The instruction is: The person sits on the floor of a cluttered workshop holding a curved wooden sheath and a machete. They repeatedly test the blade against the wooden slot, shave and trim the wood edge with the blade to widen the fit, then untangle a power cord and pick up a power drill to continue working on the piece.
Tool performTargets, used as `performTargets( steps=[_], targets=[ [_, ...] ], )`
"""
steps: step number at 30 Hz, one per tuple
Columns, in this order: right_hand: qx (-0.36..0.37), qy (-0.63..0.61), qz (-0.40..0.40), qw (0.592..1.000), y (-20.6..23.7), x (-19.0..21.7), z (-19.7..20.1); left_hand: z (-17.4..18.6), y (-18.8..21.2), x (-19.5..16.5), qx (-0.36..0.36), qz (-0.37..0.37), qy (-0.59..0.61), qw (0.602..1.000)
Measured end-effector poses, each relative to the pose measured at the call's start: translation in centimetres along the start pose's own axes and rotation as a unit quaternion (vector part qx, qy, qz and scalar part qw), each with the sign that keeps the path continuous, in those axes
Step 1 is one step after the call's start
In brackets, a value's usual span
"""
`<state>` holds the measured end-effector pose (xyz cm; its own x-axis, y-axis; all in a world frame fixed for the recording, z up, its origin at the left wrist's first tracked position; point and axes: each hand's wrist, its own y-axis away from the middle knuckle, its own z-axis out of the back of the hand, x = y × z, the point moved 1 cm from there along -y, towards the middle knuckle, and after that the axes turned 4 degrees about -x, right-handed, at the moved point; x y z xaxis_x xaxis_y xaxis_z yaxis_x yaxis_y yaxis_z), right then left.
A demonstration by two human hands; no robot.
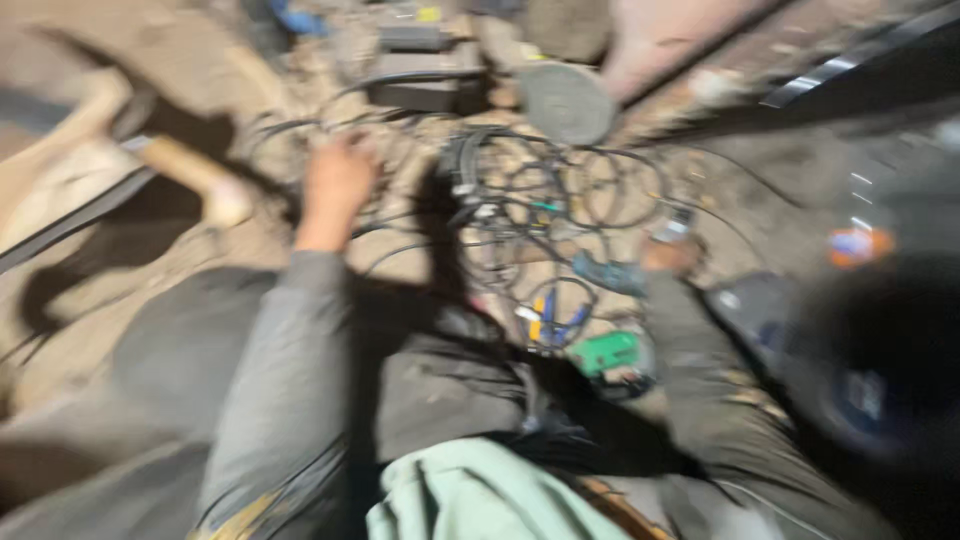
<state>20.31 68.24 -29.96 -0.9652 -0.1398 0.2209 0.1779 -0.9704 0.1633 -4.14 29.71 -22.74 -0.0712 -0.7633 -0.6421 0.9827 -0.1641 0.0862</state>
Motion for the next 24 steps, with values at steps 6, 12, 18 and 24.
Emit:
performTargets(
  steps=[6,12,18,24],
  targets=[
    [0.112,-0.02,-0.038,0.993,1.3,-0.9,-0.4,-0.5,0.8,-1.9,-0.003,0.021,0.054,0.998],
    [0.139,-0.173,-0.074,0.972,5.2,-2.4,1.5,1.1,3.0,-3.3,-0.026,-0.002,0.064,0.998],
    [0.215,-0.472,-0.078,0.852,11.0,-8.8,2.3,3.6,5.5,-4.3,-0.013,-0.02,0.148,0.989],
    [0.09,-0.45,0.426,0.78,12.7,-7.1,6.1,7.6,10.5,-8.0,-0.031,-0.157,0.355,0.921]
  ],
)
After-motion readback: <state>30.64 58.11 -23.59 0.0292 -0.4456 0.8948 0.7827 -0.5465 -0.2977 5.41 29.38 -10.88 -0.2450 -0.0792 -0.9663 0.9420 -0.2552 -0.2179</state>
